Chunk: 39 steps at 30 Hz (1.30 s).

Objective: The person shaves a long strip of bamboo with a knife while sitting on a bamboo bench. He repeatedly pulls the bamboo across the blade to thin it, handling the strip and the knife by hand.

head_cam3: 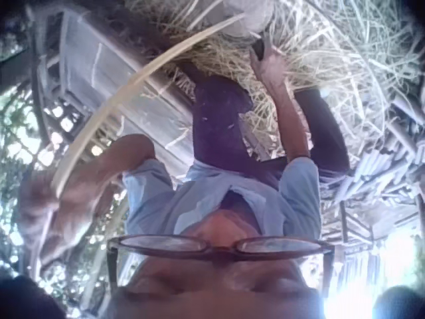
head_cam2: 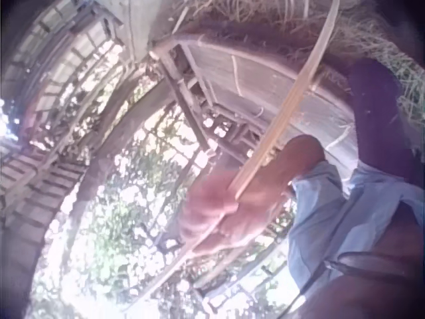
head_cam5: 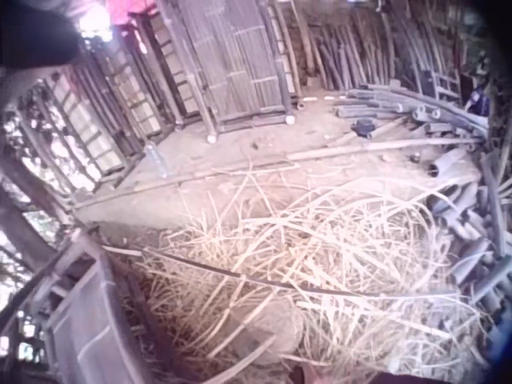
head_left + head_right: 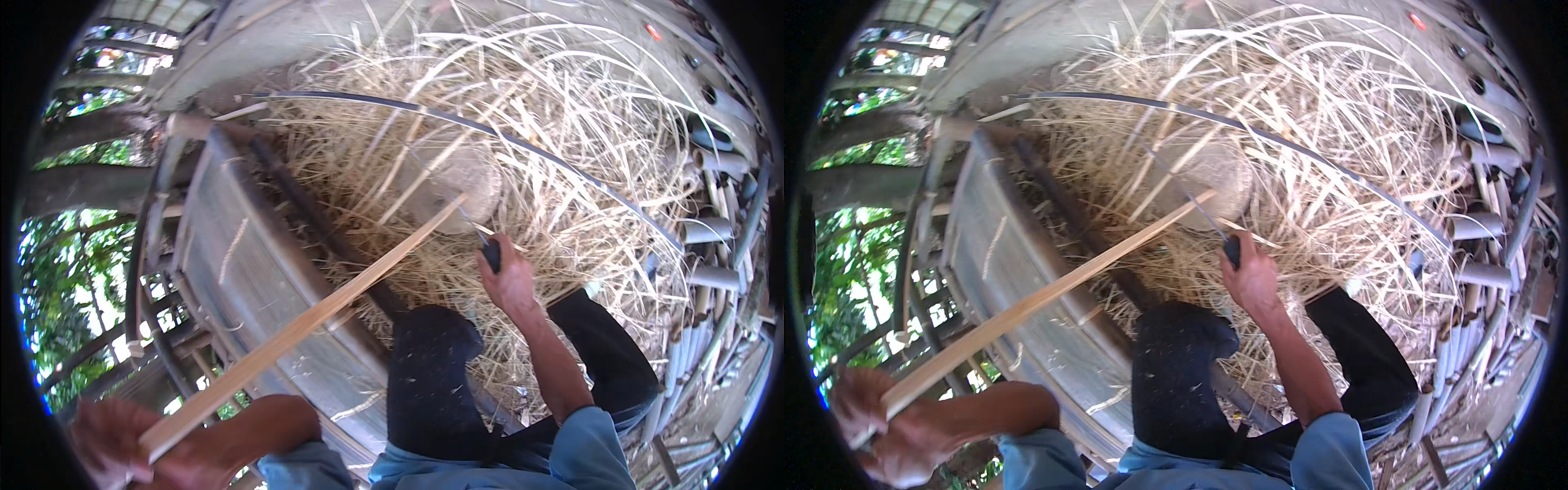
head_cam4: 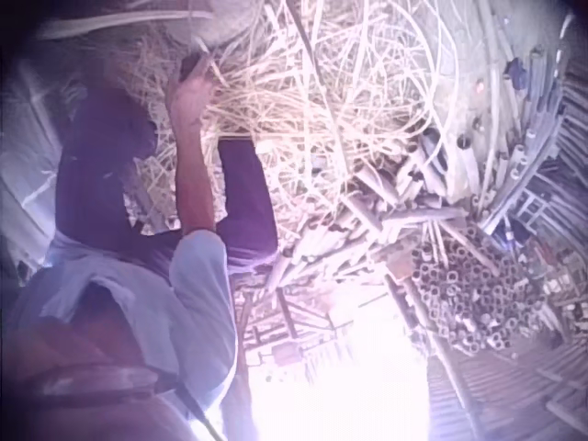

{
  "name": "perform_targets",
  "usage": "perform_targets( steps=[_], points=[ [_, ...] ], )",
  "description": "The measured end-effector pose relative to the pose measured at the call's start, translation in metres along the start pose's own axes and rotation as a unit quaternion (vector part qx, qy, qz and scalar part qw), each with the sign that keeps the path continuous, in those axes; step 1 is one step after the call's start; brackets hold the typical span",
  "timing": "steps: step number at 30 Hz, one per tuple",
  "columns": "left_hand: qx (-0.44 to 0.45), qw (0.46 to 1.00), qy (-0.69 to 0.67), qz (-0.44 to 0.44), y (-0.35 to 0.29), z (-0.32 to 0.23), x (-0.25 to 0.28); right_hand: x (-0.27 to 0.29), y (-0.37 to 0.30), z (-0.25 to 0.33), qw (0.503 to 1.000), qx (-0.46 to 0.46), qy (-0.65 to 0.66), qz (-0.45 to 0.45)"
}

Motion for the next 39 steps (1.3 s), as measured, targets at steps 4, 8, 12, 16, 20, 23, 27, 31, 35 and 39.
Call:
perform_targets(
  steps=[4, 8, 12, 16, 20, 23, 27, 31, 35, 39],
  points=[
    [0.025, 0.998, -0.019, -0.054, -0.008, -0.018, -0.020, 0.053, -0.031, 0.086, 0.993, -0.045, 0.094, 0.059],
    [-0.021, 0.993, 0.048, -0.103, -0.031, -0.017, -0.036, 0.099, -0.062, 0.154, 0.991, -0.010, 0.108, 0.078],
    [-0.019, 0.982, 0.037, -0.185, -0.056, -0.033, -0.056, 0.129, -0.092, 0.221, 0.987, 0.109, 0.113, 0.038],
    [-0.029, 0.986, 0.008, -0.163, -0.076, -0.045, -0.061, 0.157, -0.116, 0.268, 0.973, 0.187, 0.130, 0.046],
    [-0.028, 0.987, 0.018, -0.157, -0.083, -0.052, -0.065, 0.134, -0.123, 0.261, 0.975, 0.184, 0.116, 0.038],
    [-0.025, 0.985, 0.021, -0.170, -0.085, -0.054, -0.057, 0.120, -0.126, 0.264, 0.977, 0.173, 0.091, 0.082],
    [-0.019, 0.985, 0.015, -0.173, -0.094, -0.058, -0.056, 0.124, -0.132, 0.269, 0.964, 0.239, 0.084, 0.083],
    [-0.022, 0.989, 0.014, -0.147, -0.091, -0.057, -0.046, 0.098, -0.102, 0.223, 0.989, 0.122, 0.029, 0.078],
    [-0.024, 0.978, 0.051, -0.202, -0.098, -0.058, -0.039, 0.102, -0.120, 0.246, 0.970, 0.206, 0.071, 0.111],
    [-0.034, 0.984, 0.025, -0.173, -0.086, -0.049, -0.038, 0.079, -0.079, 0.197, 0.991, 0.120, 0.034, 0.050]
  ],
)
Point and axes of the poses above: each hand's wrist, its own y-axis towards the middle knuckle, its own x-axis out of the back of the hand, z = x × y, the point moved 3 cm from there along y, towards the middle knuckle, and after that the axes turned 6 degrees about z, right-handed, at the moved point
